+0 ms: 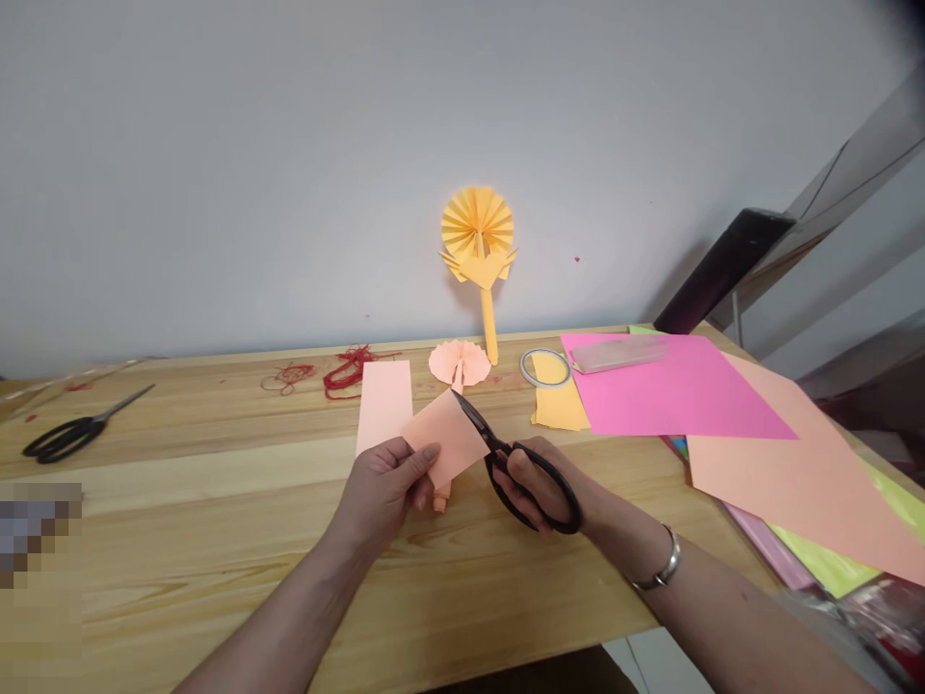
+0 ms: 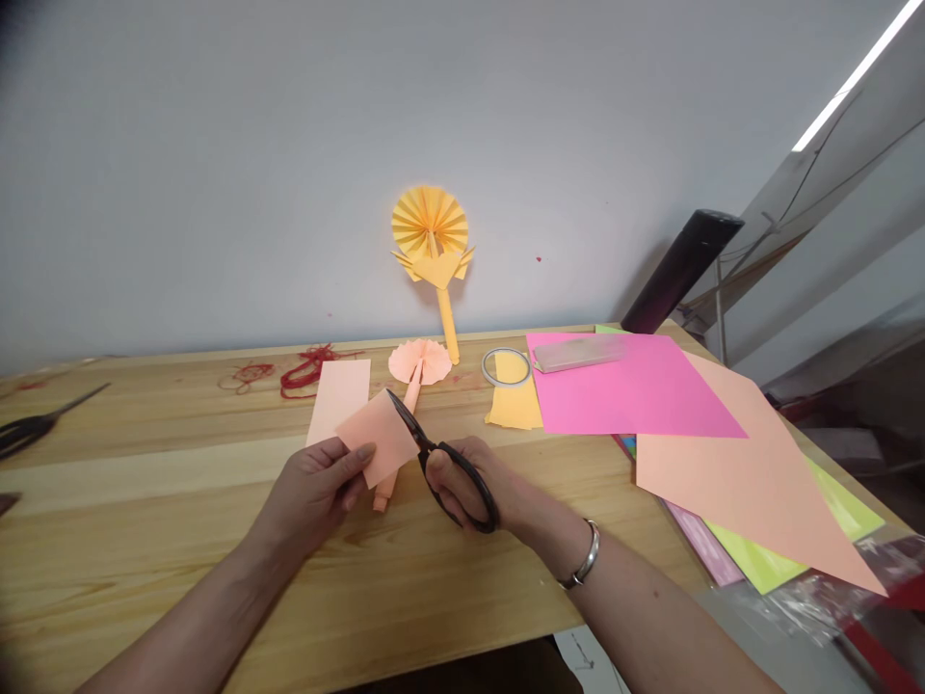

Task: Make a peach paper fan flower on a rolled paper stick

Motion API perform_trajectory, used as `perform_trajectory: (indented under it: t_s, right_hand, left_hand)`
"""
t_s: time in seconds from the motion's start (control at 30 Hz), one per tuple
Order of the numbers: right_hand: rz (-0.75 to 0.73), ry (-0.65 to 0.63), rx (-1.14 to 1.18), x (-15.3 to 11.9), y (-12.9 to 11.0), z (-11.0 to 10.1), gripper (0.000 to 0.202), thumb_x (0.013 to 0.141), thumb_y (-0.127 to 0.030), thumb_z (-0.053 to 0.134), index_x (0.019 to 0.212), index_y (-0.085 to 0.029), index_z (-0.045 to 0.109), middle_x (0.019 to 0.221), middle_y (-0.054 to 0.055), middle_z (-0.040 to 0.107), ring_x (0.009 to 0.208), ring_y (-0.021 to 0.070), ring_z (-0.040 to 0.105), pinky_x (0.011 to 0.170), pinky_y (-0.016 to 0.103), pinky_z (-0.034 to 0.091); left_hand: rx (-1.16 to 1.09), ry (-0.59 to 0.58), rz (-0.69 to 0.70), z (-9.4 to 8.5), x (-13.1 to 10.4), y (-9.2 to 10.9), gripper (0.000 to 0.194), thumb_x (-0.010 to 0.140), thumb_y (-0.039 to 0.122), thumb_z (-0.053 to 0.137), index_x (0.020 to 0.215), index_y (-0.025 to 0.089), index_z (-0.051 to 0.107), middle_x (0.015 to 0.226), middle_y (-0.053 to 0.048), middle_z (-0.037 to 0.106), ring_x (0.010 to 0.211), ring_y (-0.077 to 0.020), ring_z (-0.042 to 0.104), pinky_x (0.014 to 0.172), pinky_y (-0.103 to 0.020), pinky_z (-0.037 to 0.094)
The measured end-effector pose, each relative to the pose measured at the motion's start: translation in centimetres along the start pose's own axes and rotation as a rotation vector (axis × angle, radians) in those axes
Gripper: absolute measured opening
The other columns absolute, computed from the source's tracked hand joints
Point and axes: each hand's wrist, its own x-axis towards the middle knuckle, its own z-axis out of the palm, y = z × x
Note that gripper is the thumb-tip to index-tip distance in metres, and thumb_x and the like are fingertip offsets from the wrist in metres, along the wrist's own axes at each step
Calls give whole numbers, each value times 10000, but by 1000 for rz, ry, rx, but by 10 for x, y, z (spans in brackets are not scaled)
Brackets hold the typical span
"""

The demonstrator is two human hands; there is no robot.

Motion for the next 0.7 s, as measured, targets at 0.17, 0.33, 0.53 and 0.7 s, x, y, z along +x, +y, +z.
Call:
perform_trajectory:
  t_s: [0.17,0.33,0.53,0.7]
  right_hand:
    - [14,-8,14,-1,4,0,596,852,-676,197,587,-181,397,354,-51,374,304,62,312,344,205,242]
    - [-61,-40,68,-2,8,0,647,801,-742,149,631,-176,412,367,-58,370,301,60,319,347,195,255]
    - [-47,-61,73,-6,0,-3,638,815,-725,135,658,-176,419,390,-59,367,318,60,306,365,199,252]
    - [-45,-89,32,-7,-9,-6,636,832,-706,128,674,-175,441,409,-56,372,347,73,328,406,220,284]
  left_hand:
    - [2,-1,1,-2,-1,-1,298,771,242,615,506,167,502,317,43,490,301,-45,385,372,-169,258]
    - [11,-14,2,-4,1,-4,281,769,250,620,520,158,527,333,37,507,303,-41,382,368,-169,249]
    - [0,-14,2,-4,1,-4,284,762,259,631,518,163,523,325,39,495,299,-45,380,363,-173,246]
    - [-7,-10,9,-4,1,-3,256,757,247,637,537,156,541,355,36,517,311,-43,392,372,-170,256]
